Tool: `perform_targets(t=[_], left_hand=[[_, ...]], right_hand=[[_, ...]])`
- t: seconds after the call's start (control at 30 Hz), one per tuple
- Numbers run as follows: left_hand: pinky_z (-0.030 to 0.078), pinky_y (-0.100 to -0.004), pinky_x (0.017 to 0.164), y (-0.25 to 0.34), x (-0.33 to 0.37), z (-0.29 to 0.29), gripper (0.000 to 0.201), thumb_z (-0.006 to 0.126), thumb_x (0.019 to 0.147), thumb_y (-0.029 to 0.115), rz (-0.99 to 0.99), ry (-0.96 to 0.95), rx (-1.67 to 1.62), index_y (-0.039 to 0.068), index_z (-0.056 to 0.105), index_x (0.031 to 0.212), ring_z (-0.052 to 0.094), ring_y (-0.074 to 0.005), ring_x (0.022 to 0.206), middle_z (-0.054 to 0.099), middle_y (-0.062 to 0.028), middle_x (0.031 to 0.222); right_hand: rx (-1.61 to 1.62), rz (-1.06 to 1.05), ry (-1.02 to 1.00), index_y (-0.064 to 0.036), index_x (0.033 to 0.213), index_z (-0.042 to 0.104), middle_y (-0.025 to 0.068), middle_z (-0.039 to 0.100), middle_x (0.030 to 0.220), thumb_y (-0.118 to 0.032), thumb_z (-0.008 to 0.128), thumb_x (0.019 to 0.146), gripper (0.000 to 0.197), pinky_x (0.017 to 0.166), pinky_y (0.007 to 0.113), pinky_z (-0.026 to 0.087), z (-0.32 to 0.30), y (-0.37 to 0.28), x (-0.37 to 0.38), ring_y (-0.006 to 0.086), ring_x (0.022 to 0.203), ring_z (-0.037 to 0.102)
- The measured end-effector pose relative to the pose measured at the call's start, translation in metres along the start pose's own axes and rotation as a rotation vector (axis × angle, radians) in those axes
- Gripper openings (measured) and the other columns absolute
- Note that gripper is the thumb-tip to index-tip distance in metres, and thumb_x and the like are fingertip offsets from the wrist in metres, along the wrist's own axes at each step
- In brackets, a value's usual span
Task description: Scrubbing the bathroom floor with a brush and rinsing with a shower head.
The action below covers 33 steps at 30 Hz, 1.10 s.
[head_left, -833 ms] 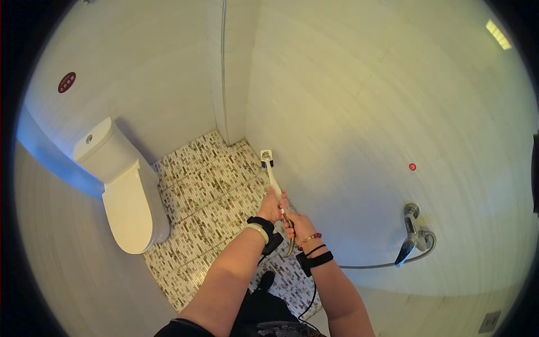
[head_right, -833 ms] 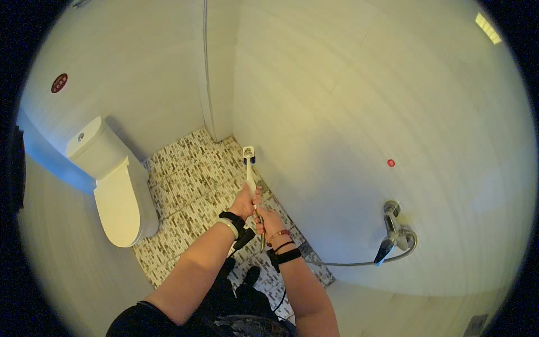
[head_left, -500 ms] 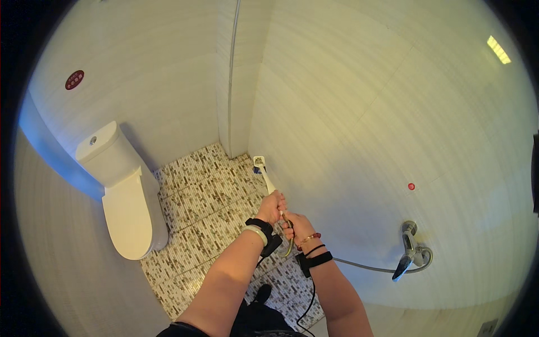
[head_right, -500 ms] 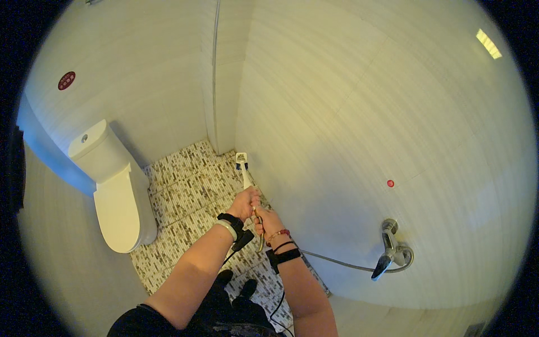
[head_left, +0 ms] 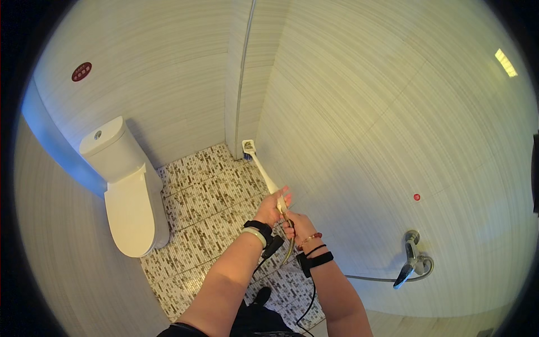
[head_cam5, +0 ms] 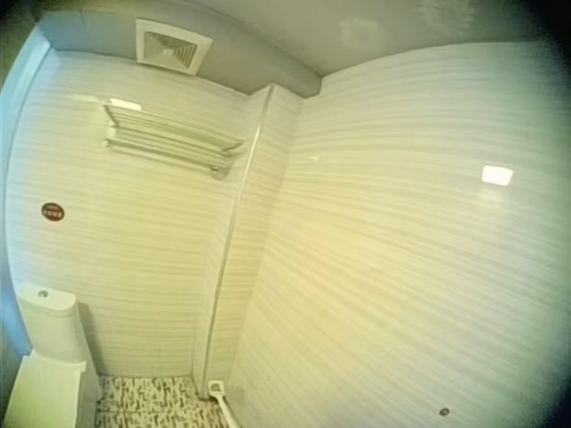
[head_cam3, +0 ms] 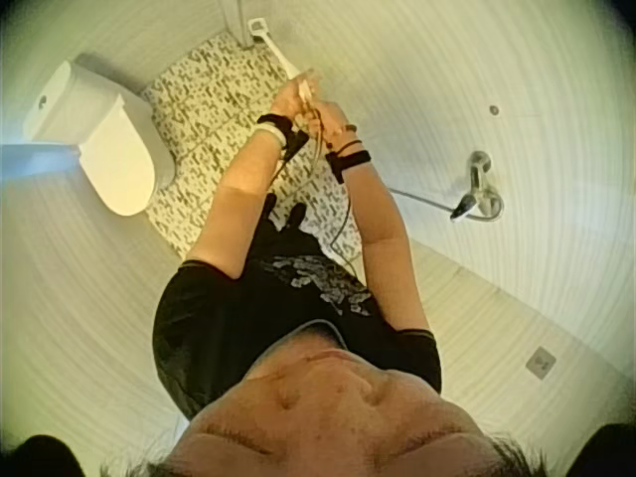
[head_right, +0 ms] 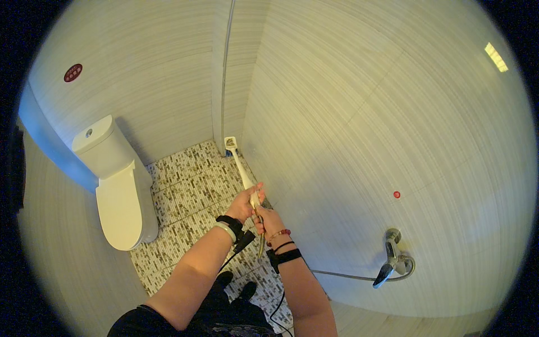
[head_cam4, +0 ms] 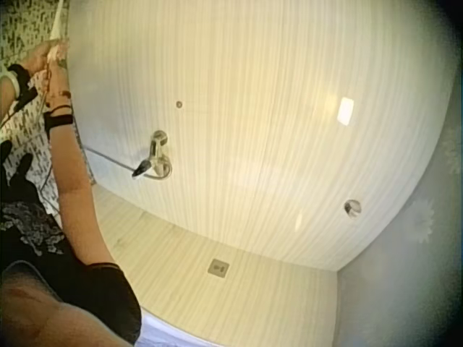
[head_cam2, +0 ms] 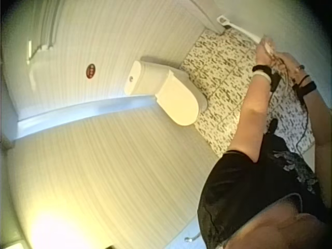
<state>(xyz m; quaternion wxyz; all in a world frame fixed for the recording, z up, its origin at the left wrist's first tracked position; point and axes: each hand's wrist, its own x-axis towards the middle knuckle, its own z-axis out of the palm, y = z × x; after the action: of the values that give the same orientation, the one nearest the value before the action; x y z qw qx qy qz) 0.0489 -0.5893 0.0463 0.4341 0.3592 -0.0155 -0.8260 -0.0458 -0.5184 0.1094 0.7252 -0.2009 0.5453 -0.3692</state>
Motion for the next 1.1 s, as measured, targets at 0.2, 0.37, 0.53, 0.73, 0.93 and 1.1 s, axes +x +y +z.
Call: perform_targets(t=[0.2, 0.37, 0.53, 0.73, 0.93, 1.1], left_hand=[[0.037, -0.0273, 0.040, -0.005, 0.003, -0.008, 0.023, 0.039, 0.086, 0.026, 0.032, 0.036, -0.136, 0.004, 0.046, 0.085, 0.042, -0.0142, 0.051, 0.043, -0.0016, 0.065], [0.039, -0.0272, 0.044, 0.003, -0.017, -0.020, 0.034, 0.033, 0.087, 0.037, -0.020, -0.023, 0.234, 0.004, 0.041, 0.080, 0.042, -0.0155, 0.054, 0.043, -0.0037, 0.066], [0.044, -0.0287, 0.050, 0.002, 0.008, -0.026, 0.033, 0.035, 0.087, 0.033, 0.099, -0.039, 0.084, 0.001, 0.044, 0.092, 0.050, -0.0170, 0.065, 0.052, -0.0094, 0.081], [0.047, -0.0292, 0.058, 0.002, 0.010, -0.015, 0.024, 0.040, 0.085, 0.011, 0.113, -0.017, -0.003, -0.002, 0.040, 0.104, 0.052, -0.0189, 0.075, 0.052, -0.0144, 0.097], [0.042, -0.0275, 0.051, 0.002, 0.018, -0.026, 0.011, 0.041, 0.083, 0.007, 0.178, 0.076, 0.043, -0.001, 0.041, 0.091, 0.044, -0.0164, 0.058, 0.046, -0.0080, 0.073], [0.037, -0.0265, 0.046, 0.004, 0.011, -0.030, 0.017, 0.042, 0.085, 0.018, 0.252, 0.097, 0.081, 0.002, 0.041, 0.080, 0.040, -0.0131, 0.053, 0.041, -0.0040, 0.064]], right_hand=[[-0.035, 0.011, -0.009, -0.0012, 0.077, 0.050, -0.0003, 0.042, 0.057, -0.025, 0.048, 0.080, 0.024, 0.035, 0.018, 0.026, -0.002, 0.003, 0.006, 0.0050, 0.040, 0.033], [-0.004, 0.043, -0.028, -0.0007, 0.077, 0.050, 0.0003, 0.042, 0.057, -0.025, 0.048, 0.080, 0.025, 0.035, 0.018, 0.025, -0.005, 0.004, 0.007, 0.0056, 0.040, 0.031], [-0.046, 0.087, -0.008, -0.0007, 0.080, 0.051, 0.0003, 0.041, 0.057, -0.024, 0.048, 0.080, 0.023, 0.036, 0.019, 0.025, 0.007, 0.004, 0.004, 0.0056, 0.040, 0.031], [-0.001, 0.071, -0.014, -0.0021, 0.084, 0.051, 0.0003, 0.041, 0.057, -0.022, 0.047, 0.080, 0.020, 0.036, 0.019, 0.025, 0.001, 0.008, 0.006, 0.0055, 0.040, 0.031], [-0.009, 0.065, -0.006, -0.0029, 0.086, 0.050, 0.0004, 0.041, 0.058, -0.021, 0.045, 0.081, 0.019, 0.036, 0.019, 0.026, 0.003, 0.008, 0.009, 0.0056, 0.040, 0.030], [0.010, 0.073, -0.028, -0.0028, 0.087, 0.050, 0.0006, 0.041, 0.058, -0.021, 0.044, 0.081, 0.019, 0.036, 0.019, 0.025, 0.008, 0.011, 0.014, 0.0055, 0.040, 0.030]])
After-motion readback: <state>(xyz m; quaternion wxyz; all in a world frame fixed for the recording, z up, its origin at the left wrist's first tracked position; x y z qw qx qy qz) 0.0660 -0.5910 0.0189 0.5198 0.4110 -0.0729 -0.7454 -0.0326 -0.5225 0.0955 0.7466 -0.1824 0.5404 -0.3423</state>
